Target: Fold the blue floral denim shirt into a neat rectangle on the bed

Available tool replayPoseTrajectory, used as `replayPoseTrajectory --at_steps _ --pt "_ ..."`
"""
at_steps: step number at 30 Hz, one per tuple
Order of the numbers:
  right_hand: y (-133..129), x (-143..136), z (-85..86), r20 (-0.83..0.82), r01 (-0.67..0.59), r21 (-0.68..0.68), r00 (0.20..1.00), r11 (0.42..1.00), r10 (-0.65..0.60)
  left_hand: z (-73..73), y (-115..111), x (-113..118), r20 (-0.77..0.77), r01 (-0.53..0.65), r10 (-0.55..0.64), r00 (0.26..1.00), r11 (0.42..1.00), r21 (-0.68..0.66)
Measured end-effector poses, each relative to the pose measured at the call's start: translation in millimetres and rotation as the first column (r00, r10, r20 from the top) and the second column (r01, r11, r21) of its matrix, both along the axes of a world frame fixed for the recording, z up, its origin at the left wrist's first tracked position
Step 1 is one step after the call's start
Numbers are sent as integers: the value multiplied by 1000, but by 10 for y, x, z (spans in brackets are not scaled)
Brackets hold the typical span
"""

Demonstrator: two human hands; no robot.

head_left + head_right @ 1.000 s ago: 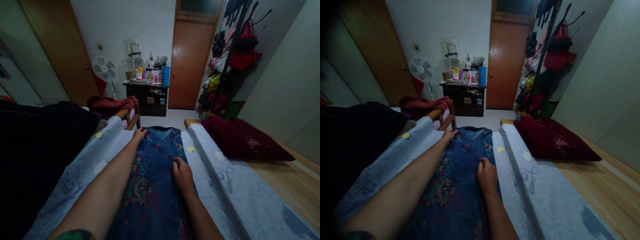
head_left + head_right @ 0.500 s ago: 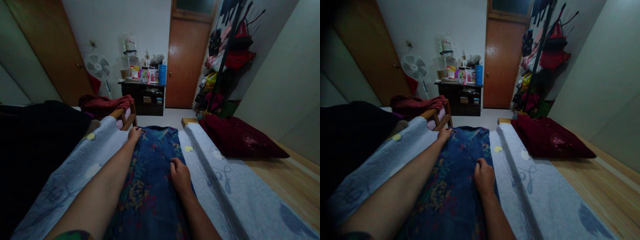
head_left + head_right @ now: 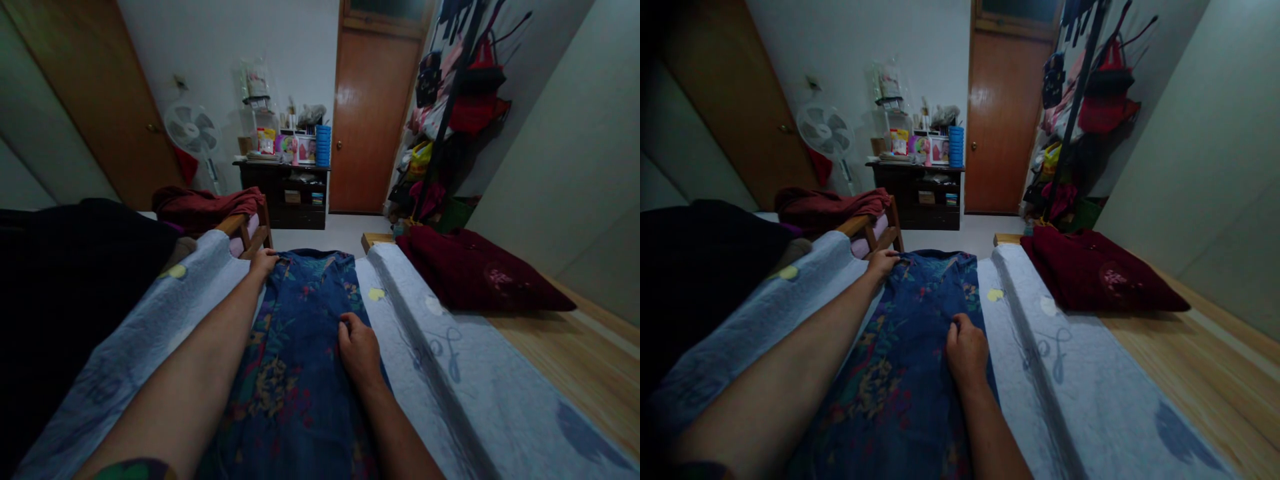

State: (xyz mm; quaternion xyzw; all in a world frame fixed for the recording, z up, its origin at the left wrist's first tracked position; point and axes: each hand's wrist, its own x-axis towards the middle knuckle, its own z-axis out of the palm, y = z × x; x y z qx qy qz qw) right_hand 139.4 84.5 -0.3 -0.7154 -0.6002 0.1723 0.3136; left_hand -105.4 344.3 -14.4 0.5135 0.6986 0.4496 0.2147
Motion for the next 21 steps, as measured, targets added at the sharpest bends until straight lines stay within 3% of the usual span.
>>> replayPoseTrajectory --at_steps 14,18,21 --pt "-6 -6 -6 5 11 23 1000 1000 -11 79 46 114 -242 -84 70 968 995 -49" --pt "-8 -7 -6 3 13 20 1000 1000 -13 152 -70 110 -244 -138 119 963 989 -62" --pt "-4 -7 -7 7 12 19 1000 1000 -12 235 -285 176 -292 -187 177 940 982 -5"
